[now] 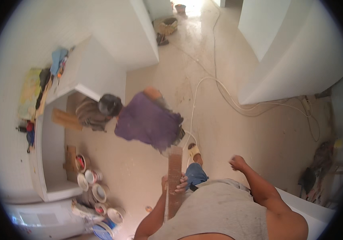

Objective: The person measures and marks rectangular tiles on the floor, then uses a handheld power saw to cut them along the marked lines. After cutting, the person picks up the cut pieces and walks to another room.

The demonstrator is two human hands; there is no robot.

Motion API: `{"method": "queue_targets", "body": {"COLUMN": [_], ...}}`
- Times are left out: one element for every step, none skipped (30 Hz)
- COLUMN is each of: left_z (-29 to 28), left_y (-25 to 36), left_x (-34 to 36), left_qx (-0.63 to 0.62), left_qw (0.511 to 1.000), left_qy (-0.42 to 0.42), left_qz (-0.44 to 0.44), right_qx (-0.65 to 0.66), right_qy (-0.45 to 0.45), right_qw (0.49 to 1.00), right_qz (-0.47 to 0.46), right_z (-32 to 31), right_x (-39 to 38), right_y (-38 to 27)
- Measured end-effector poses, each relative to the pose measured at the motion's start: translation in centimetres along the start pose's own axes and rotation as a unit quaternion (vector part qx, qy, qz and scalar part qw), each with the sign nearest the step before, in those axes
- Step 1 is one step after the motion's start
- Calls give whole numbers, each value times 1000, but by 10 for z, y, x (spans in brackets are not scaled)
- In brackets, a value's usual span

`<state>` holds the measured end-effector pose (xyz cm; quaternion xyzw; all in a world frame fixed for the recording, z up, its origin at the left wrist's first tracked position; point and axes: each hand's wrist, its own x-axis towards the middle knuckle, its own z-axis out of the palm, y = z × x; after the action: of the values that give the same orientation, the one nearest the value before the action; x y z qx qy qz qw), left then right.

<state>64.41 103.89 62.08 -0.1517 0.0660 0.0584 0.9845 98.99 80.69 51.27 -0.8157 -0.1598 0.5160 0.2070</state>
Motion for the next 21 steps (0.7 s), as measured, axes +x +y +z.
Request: {"method": "queue_targets", "body": {"left_z": [3, 14, 24, 35, 45, 56, 64, 71, 74, 81, 88, 100, 107, 113, 119, 121, 129, 138, 151, 164, 178], "left_y": [17, 13, 24, 37, 52, 65, 80, 94, 103, 115, 128, 138, 151, 165, 161, 180, 193, 206, 219, 231, 245], "left_x": [31, 27, 50, 71, 95, 110, 128, 148, 162, 182, 209, 237, 263, 289, 342, 342, 365, 387, 406, 433, 462], "left_qx": [-14, -38, -46, -52, -59, -43, -29, -14, 0, 14, 23, 40, 35, 30, 35, 18, 12, 8, 14, 22, 30], "left_qw": [1000, 999, 998, 997, 995, 993, 990, 986, 984, 982, 980, 979, 981, 983, 975, 986, 990, 992, 994, 995, 996], "left_qy": [9, 29, 43, 63, 83, 107, 132, 160, 166, 166, 162, 153, 143, 133, 137, 112, 93, 75, 65, 55, 42], "left_qz": [-13, -16, -14, -14, -15, -21, -35, -53, -72, -88, -111, -126, -126, -125, -173, -118, -109, -99, -85, -81, -76], "right_qx": [73, 73, -79, -312, -442, -485, -488, -442, -374, -291, 53, 380, 432, 417, 447, 385, 360, 328, 290, 247, 178], "right_qy": [40, 35, -16, -66, -88, -90, -73, -40, -5, 50, -5, 43, 56, 40, 47, 6, -6, -21, -31, -43, -62], "right_qw": [995, 991, 994, 947, 887, 859, 856, 885, 920, 952, 997, 903, 868, 872, 852, 884, 895, 910, 925, 941, 962], "right_qz": [63, 110, 69, -34, -104, -139, -155, -142, -115, -86, 50, 194, 240, 254, 268, 265, 262, 254, 243, 229, 199], "right_z": [-15, -13, -33, -51, -66, -75, -80, -81, -72, -64, -55, -48, -55, -67, -59, -98, -125, -159, -197, -232, -272], "right_x": [23, 15, 15, 7, 4, -1, -5, -6, -5, 1, 18, 35, 48, 68, 67, 104, 122, 146, 171, 199, 235], "right_y": [44, 84, 96, 101, 102, 91, 91, 92, 99, 99, 121, 147, 125, 101, 103, 61, 37, 18, -3, -18, -35]}}
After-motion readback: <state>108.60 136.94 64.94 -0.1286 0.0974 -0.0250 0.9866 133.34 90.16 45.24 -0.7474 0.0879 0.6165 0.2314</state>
